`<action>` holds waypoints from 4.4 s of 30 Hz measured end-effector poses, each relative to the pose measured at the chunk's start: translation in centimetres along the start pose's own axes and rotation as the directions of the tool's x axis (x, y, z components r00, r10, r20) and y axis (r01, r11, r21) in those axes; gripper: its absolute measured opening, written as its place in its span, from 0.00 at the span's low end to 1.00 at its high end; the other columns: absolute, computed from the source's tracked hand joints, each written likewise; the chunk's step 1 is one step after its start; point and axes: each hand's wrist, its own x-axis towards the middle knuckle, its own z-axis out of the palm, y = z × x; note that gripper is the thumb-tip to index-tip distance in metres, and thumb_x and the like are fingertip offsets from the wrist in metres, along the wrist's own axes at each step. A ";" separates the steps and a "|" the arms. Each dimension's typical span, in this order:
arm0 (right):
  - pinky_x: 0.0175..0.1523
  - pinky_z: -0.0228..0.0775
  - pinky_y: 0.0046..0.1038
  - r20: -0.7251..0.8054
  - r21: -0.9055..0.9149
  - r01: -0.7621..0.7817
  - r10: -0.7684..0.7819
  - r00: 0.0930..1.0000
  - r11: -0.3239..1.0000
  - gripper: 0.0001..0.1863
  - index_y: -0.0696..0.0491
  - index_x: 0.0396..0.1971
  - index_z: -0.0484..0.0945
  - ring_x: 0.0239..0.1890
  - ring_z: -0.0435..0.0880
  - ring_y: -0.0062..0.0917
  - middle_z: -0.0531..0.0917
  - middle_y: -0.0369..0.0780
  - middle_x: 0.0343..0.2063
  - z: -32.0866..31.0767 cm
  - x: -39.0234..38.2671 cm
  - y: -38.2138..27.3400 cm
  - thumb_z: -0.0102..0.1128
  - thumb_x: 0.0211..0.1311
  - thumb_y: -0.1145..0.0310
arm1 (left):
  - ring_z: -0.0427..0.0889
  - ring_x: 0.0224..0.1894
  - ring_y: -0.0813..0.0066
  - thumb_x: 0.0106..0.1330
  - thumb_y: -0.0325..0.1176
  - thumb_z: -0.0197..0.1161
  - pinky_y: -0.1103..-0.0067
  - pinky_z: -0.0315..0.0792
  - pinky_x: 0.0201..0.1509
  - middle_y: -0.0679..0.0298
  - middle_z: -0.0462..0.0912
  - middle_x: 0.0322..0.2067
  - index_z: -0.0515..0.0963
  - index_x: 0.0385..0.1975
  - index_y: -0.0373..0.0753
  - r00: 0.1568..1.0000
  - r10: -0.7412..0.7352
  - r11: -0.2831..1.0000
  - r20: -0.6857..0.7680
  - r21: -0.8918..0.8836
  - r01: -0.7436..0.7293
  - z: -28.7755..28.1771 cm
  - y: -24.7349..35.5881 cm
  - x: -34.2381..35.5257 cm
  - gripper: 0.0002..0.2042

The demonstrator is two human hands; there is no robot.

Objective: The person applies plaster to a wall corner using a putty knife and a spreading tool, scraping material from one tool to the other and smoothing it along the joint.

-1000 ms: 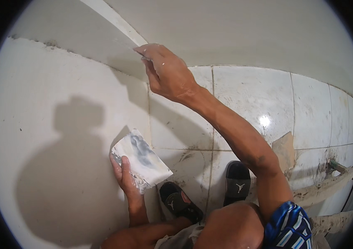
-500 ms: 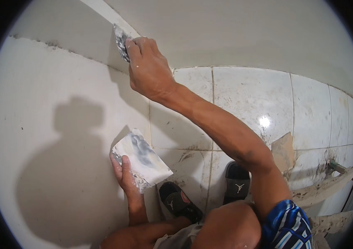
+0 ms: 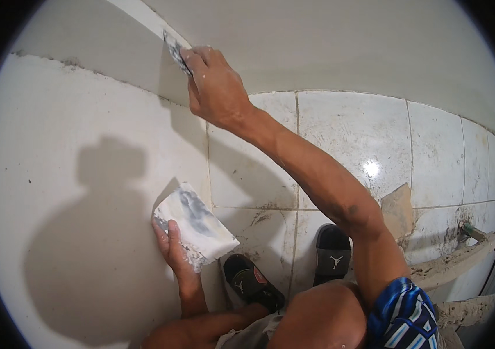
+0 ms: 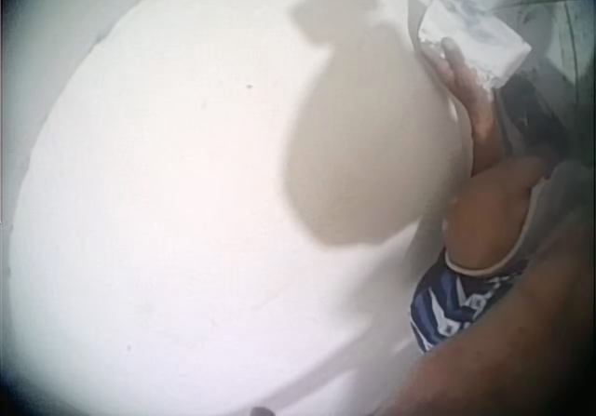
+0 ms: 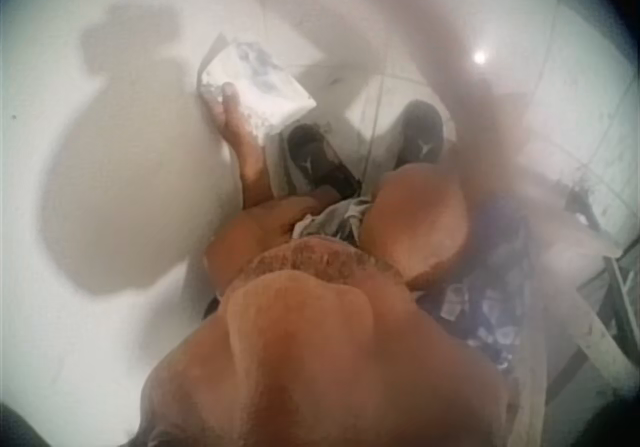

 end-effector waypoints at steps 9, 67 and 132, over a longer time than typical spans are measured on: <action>0.38 0.70 0.37 0.194 0.157 -0.417 0.386 0.902 0.895 0.11 0.64 0.40 0.73 0.29 0.79 0.43 0.79 0.53 0.26 -4.6 -1.3 1.4 0.52 0.66 0.70 | 0.76 0.53 0.65 0.72 0.31 0.52 0.72 0.71 0.58 0.51 0.73 0.54 0.59 0.63 0.29 1.000 -0.019 0.999 0.020 0.036 0.019 0.2 -0.3 0.1 0.22; 0.55 0.70 0.40 -0.098 -0.269 0.079 -0.109 0.989 0.960 0.34 0.65 0.62 0.61 0.52 0.69 0.46 0.67 0.53 0.54 3.8 -1.4 -1.2 0.54 0.50 0.87 | 0.72 0.51 0.74 0.73 0.33 0.52 0.78 0.66 0.58 0.57 0.74 0.50 0.63 0.58 0.30 1.000 -0.026 0.999 0.001 -0.026 0.026 0.9 0.6 -0.5 0.18; 0.50 0.71 0.38 -0.076 -0.079 0.079 -0.085 0.993 0.994 0.31 0.62 0.58 0.67 0.47 0.73 0.41 0.73 0.48 0.50 0.5 -1.3 0.6 0.57 0.50 0.85 | 0.75 0.54 0.67 0.72 0.31 0.51 0.72 0.69 0.60 0.52 0.73 0.54 0.59 0.63 0.30 1.000 0.003 1.000 0.019 -0.015 -0.002 -0.3 -0.4 -0.1 0.22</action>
